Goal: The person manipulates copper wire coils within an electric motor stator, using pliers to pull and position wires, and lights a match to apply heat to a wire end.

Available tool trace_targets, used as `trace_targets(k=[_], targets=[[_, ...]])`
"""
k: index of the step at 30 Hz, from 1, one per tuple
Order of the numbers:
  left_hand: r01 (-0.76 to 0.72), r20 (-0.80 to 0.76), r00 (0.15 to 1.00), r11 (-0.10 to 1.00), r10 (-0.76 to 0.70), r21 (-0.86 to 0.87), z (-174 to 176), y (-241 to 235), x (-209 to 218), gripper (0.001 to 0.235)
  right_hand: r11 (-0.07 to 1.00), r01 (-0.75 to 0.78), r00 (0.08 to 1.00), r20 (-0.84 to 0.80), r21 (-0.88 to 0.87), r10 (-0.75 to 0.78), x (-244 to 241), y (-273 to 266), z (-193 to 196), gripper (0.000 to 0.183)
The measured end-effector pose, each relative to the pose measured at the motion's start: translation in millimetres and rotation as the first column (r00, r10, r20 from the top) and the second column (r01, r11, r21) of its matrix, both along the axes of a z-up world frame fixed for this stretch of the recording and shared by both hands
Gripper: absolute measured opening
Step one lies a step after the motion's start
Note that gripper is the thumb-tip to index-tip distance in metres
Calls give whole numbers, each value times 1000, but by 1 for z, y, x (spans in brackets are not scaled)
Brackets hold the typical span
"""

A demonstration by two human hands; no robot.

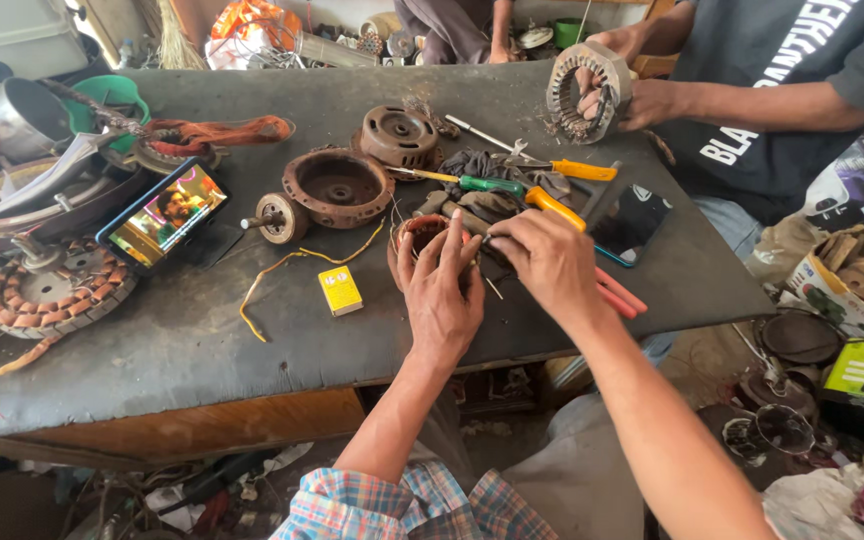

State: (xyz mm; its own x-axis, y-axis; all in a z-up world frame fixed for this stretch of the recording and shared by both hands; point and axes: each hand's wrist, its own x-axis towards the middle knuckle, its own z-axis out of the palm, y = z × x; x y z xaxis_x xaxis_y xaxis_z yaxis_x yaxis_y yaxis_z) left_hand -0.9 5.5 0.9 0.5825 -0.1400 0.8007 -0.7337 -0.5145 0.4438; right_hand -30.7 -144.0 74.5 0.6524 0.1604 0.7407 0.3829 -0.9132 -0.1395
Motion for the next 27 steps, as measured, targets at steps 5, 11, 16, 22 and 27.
trace_targets(k=[5,11,16,22,27], targets=[[0,-12,1000,1000,0,0,1,1,-1,41,996,-34,998,-64,-82,29,3,-12,5,12],[12,-29,1000,1000,-12,-5,1,0,0,41,963,247,879,-444,108,-175,23,-39,-12,35],[21,-26,999,1000,-21,-6,0,1,-1,42,957,206,948,-284,202,-144,8,-34,-6,22],[23,-13,1000,1000,-23,-1,-2,0,0,40,985,-49,974,-209,165,83,-1,-15,8,27],[33,-14,999,999,-33,-21,2,1,-4,52,997,17,984,-176,78,-3,0,-3,11,11]])
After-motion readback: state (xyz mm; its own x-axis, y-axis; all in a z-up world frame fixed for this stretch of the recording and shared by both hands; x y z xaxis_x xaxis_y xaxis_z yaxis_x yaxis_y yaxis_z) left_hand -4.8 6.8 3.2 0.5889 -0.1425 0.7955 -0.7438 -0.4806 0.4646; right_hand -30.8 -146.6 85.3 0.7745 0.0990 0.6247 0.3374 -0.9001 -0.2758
